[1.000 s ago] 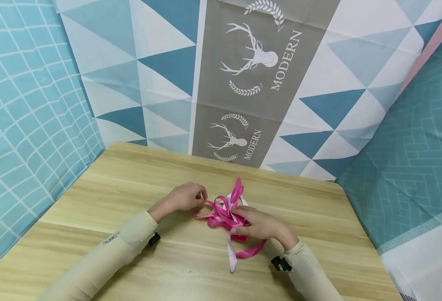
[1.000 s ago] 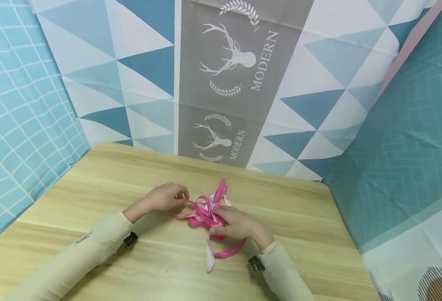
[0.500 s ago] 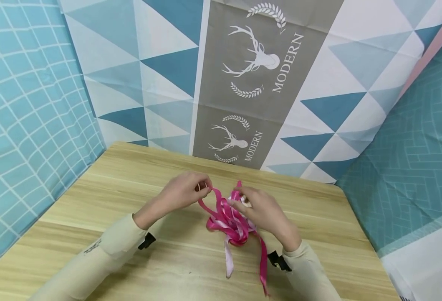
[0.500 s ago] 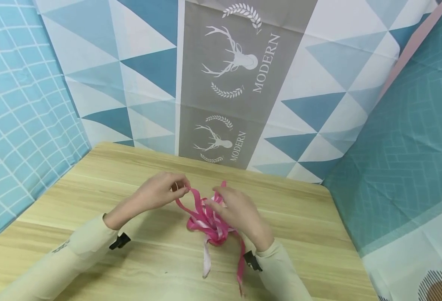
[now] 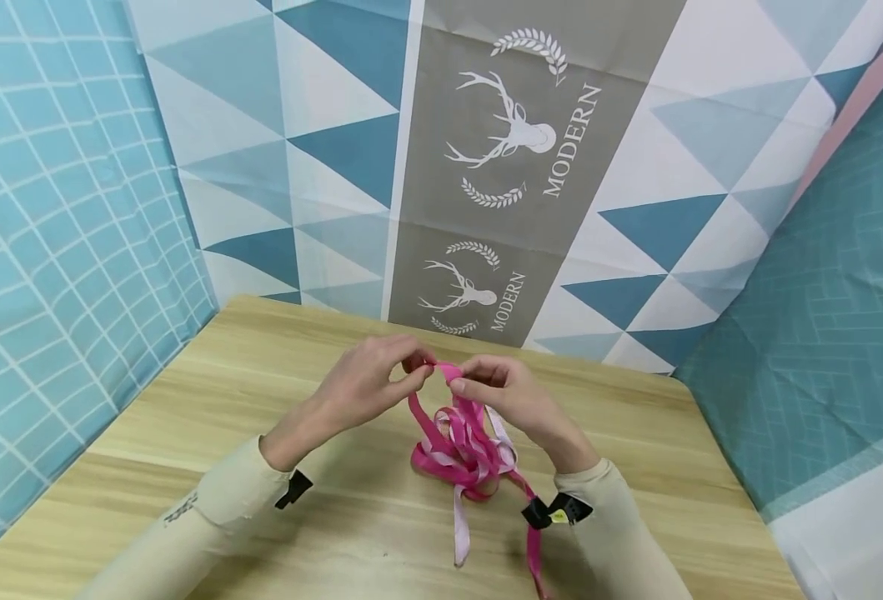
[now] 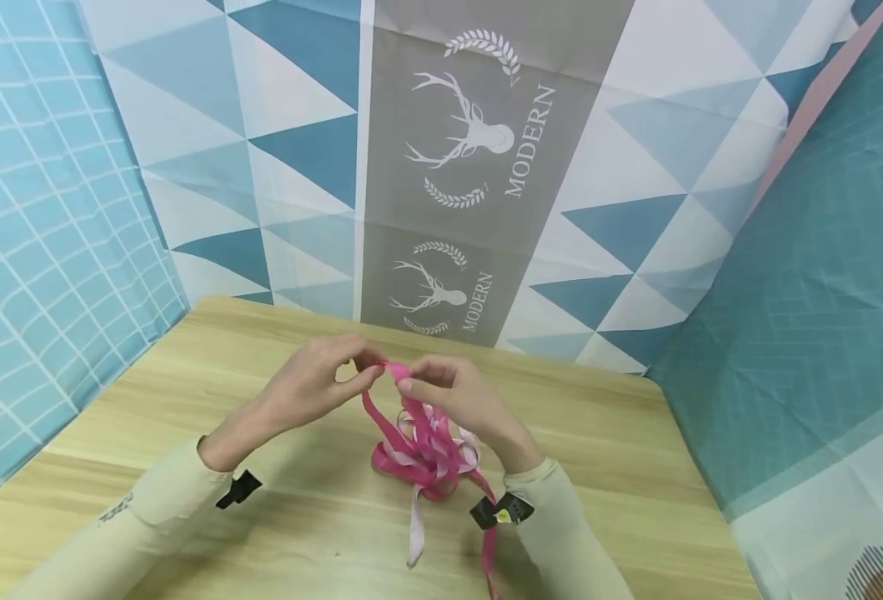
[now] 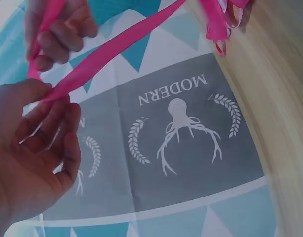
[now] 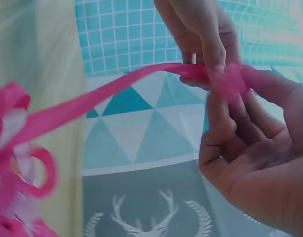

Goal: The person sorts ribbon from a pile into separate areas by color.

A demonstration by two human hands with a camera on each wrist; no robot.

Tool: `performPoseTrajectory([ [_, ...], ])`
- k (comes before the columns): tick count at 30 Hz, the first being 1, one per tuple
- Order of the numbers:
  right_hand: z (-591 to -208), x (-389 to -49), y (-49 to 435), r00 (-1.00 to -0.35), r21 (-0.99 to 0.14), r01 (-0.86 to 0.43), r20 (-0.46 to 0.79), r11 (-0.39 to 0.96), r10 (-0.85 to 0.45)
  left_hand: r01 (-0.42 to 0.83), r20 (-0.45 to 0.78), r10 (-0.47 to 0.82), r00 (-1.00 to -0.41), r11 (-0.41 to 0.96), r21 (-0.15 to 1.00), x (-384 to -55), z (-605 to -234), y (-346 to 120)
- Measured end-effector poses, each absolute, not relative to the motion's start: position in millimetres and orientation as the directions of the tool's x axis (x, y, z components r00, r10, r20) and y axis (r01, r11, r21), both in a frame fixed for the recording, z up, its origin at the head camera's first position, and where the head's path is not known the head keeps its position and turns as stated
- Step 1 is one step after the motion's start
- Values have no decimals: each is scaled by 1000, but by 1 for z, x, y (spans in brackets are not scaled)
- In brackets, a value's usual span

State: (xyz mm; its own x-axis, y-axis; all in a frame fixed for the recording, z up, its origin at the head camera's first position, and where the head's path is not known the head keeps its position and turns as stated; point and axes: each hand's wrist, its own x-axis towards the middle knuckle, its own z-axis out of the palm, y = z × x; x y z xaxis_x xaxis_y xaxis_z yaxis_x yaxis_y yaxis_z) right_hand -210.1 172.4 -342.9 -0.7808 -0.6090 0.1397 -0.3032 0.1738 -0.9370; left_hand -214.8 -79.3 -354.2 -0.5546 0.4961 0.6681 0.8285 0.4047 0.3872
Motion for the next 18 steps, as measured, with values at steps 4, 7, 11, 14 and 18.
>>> performPoseTrajectory([
  [4, -319, -209, 176, -743, -916, -346, 137, 201, -655, 818, 581, 609, -540, 217, 533, -219, -358, -78],
  [7, -299, -209, 181, -697, -882, -404, 125, 242, -706, 688, 435, 700, -566, 111, 717, -221, -361, -77],
  [11, -277, -212, 190, -671, -836, -464, 115, 293, -732, 453, 312, 733, -604, -6, 891, -225, -361, -77],
  [14, -265, -212, 199, -691, -818, -469, 105, 334, -715, 352, 309, 711, -631, -93, 931, -228, -356, -77],
  [18, -256, -210, 216, -747, -803, -445, 89, 396, -659, 333, 337, 676, -655, -142, 932, -234, -348, -80],
])
